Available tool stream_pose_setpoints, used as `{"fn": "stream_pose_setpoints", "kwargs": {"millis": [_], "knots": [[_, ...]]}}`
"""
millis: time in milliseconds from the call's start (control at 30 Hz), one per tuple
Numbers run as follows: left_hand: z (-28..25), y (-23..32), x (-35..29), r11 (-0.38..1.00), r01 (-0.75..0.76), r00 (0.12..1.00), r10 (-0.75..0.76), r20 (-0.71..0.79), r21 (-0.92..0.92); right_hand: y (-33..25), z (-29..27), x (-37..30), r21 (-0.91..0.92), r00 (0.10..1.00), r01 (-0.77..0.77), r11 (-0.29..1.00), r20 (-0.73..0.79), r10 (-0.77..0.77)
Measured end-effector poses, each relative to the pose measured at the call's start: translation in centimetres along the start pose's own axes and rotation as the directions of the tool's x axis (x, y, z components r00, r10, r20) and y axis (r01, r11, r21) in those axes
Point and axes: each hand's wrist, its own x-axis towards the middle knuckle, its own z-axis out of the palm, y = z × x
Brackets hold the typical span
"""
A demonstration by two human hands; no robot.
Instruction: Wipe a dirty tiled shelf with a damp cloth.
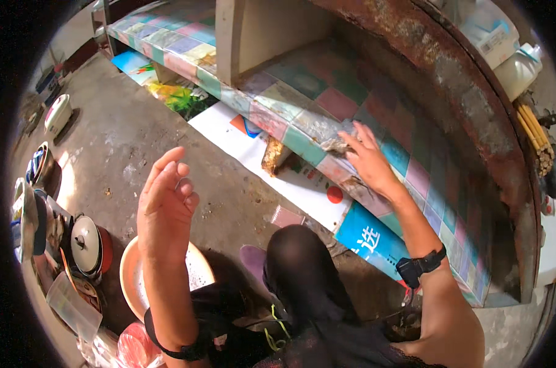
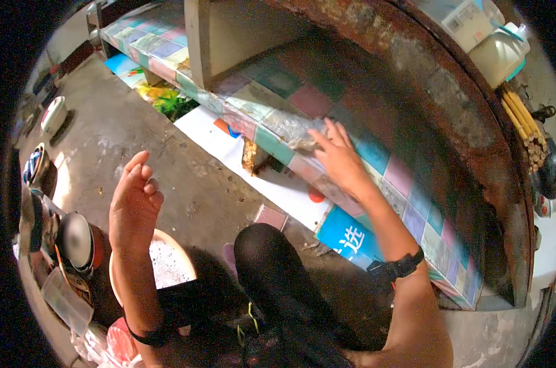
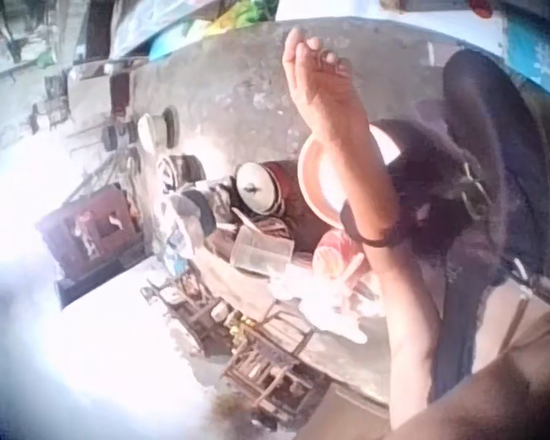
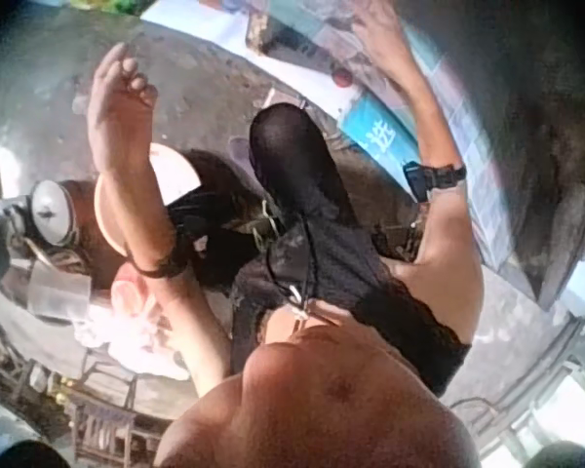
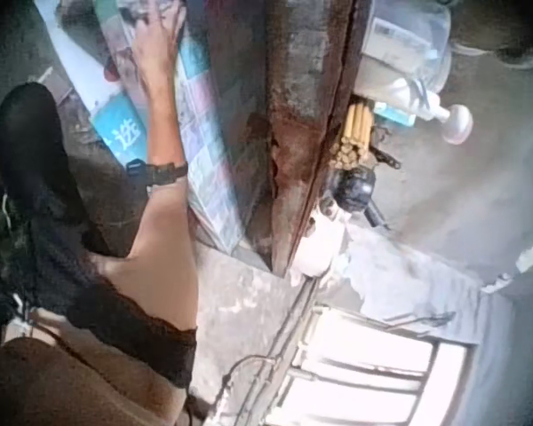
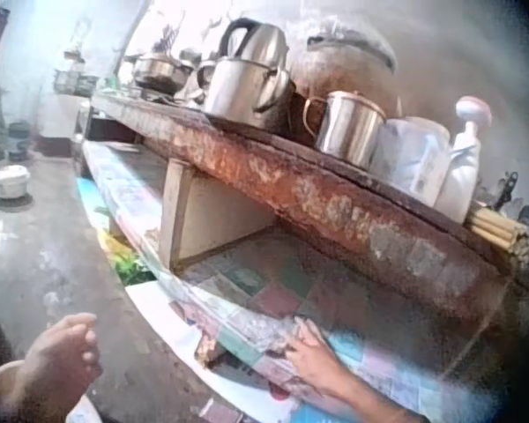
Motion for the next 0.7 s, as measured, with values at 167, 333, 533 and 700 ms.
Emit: {"fn": "stream_pose_setpoints", "kwargs": {"millis": [167, 333, 533, 700], "knots": [[-1.2, -0.8, 0.6, 0.998, 0.04, 0.997, -0.037, 0.062, -0.04, -4.3, 3.4, 8.4, 0.108, 0.954, 0.3, 0.948, -0.018, -0.3], [-0.8, -1.0, 1.3, 0.999, 0.043, 0.994, -0.043, 0.099, 0.003, -5.1, 5.4, 16.6, 0.035, 0.93, 0.368, 0.929, 0.01, -0.369], [-1.7, -0.5, 1.4, 0.996, -0.001, 0.994, 0.011, 0.11, -0.087, 6.6, 1.9, 12.3, 0.43, 0.979, 0.168, 0.887, 0.031, -0.201], [-2.7, 0.5, 0.5, 0.996, -0.048, 0.998, 0.052, 0.048, -0.072, 21.4, 2.0, 3.8, 0.161, 0.97, -0.144, 0.976, -0.171, 0.172]]}}
